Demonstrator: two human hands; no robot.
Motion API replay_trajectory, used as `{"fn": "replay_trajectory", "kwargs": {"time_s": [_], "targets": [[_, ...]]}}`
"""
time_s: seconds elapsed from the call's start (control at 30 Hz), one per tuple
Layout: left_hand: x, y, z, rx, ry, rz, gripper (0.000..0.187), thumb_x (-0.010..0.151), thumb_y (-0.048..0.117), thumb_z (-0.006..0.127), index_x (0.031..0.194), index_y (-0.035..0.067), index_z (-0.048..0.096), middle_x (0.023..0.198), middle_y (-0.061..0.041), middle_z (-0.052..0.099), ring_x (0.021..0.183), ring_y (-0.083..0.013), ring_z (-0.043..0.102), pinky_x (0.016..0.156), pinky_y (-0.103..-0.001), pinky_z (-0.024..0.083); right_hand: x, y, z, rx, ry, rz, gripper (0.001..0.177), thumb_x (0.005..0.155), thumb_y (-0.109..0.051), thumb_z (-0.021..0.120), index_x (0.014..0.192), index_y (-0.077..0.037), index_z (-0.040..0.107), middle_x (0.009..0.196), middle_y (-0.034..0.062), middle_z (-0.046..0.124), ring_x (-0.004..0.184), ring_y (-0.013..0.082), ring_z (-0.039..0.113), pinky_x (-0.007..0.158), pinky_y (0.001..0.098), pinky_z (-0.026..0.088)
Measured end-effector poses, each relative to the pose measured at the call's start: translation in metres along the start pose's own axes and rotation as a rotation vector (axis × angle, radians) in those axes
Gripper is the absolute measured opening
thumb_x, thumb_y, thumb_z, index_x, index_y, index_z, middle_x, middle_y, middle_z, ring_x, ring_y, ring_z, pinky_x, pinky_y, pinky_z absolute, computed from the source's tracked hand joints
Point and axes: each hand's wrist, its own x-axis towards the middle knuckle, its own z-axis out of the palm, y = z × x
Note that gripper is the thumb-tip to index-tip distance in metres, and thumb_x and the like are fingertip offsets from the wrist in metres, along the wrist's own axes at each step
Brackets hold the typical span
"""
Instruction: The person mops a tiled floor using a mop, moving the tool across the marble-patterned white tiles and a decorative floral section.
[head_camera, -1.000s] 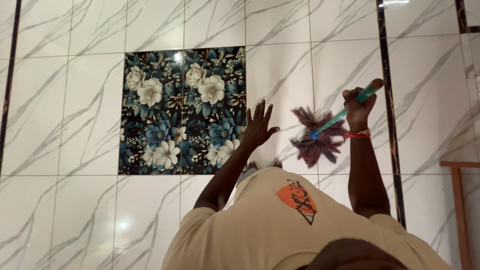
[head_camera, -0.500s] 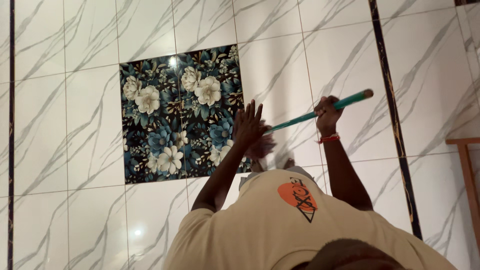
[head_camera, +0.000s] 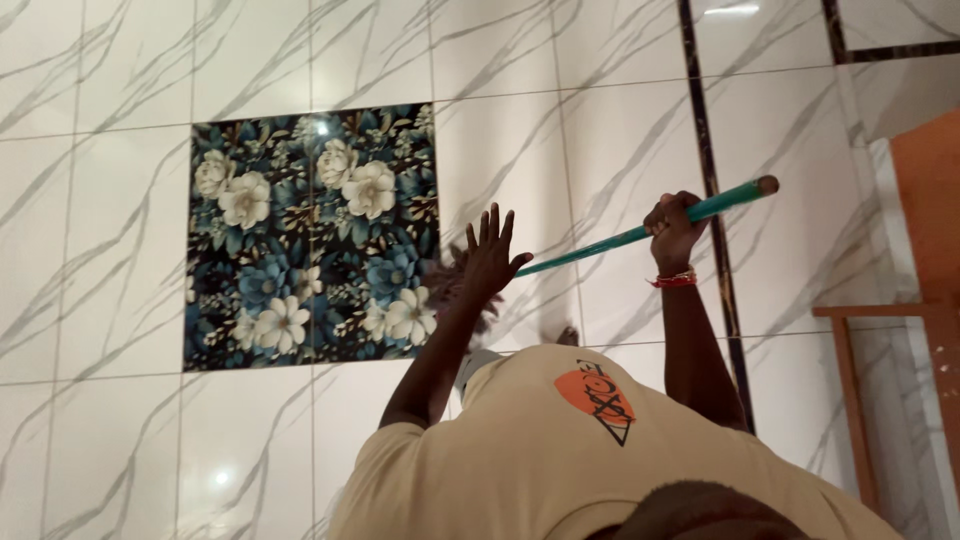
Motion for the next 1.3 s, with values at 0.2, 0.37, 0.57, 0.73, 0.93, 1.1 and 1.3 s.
{"fn": "replay_trajectory", "kwargs": {"time_s": [0.2,0.37,0.57,0.73,0.93,1.1,1.3], "targets": [[0.028,0.070,0.015,-0.061,0.031,0.029,0.099,0.094,0.071,0.050,0.166,0.012,0.016,0.172,-0.023,0.004,0.159,-0.0441,0.009,0.122,-0.070,0.005,0.039,-0.059,-0.052,-0.200,-0.051,-0.124,0.039,0.106,0.004,0.056,0.074,-0.012,0.040,0.056,0.0032,0.042,0.045,0.0120,0.038,0.044,0.0261,0.032],[0.035,0.092,0.016,-0.038,0.074,0.067,0.100,0.092,0.067,0.058,0.166,0.014,0.015,0.172,-0.022,0.003,0.159,-0.0436,0.008,0.122,-0.070,0.006,0.052,-0.065,-0.060,-0.423,-0.126,-0.116,0.033,0.101,0.010,0.063,0.078,-0.010,0.052,0.060,0.0014,0.051,0.050,0.0097,0.046,0.044,0.0253,0.035],[0.028,0.084,0.012,-0.037,0.045,0.013,0.101,0.094,0.069,0.056,0.166,0.012,0.016,0.172,-0.023,0.002,0.159,-0.0446,0.007,0.122,-0.070,0.007,0.035,-0.052,-0.037,-0.267,-0.170,-0.043,0.037,0.091,0.011,0.074,0.083,-0.013,0.047,0.062,-0.0077,0.045,0.054,0.0035,0.040,0.053,0.0219,0.035],[0.016,0.076,0.004,-0.014,-0.001,-0.021,0.100,0.094,0.070,0.056,0.165,0.011,0.017,0.172,-0.023,0.002,0.158,-0.0441,0.007,0.122,-0.069,0.006,0.031,-0.054,-0.042,-0.305,-0.166,-0.080,0.035,0.095,0.012,0.068,0.074,-0.008,0.049,0.062,-0.0012,0.048,0.051,0.0091,0.045,0.051,0.0251,0.037],[0.007,0.072,0.003,0.018,-0.045,-0.006,0.099,0.092,0.058,0.064,0.166,0.013,0.016,0.172,-0.022,0.002,0.160,-0.0417,0.007,0.123,-0.068,0.005,0.011,-0.016,-0.042,-0.036,0.024,0.056,0.015,0.089,0.007,0.065,0.083,-0.006,0.059,0.066,0.0038,0.058,0.050,0.0120,0.051,0.045,0.0257,0.037],[0.012,0.075,0.009,0.036,-0.017,0.081,0.100,0.093,0.054,0.069,0.166,0.011,0.014,0.172,-0.023,0.001,0.159,-0.0444,0.006,0.123,-0.068,0.006,-0.002,0.007,-0.046,0.011,0.020,0.077,0.019,0.098,-0.001,0.062,0.080,-0.005,0.059,0.059,0.0010,0.049,0.046,0.0111,0.044,0.045,0.0278,0.035],[0.029,0.095,0.011,-0.020,-0.014,0.044,0.101,0.091,0.059,0.068,0.164,0.011,0.017,0.171,-0.023,0.004,0.158,-0.0452,0.007,0.123,-0.069,0.007,0.004,0.007,-0.072,0.083,0.014,0.049,0.039,0.100,0.000,0.059,0.068,-0.012,0.041,0.053,-0.0003,0.041,0.041,0.0102,0.039,0.041,0.0281,0.033]]}}
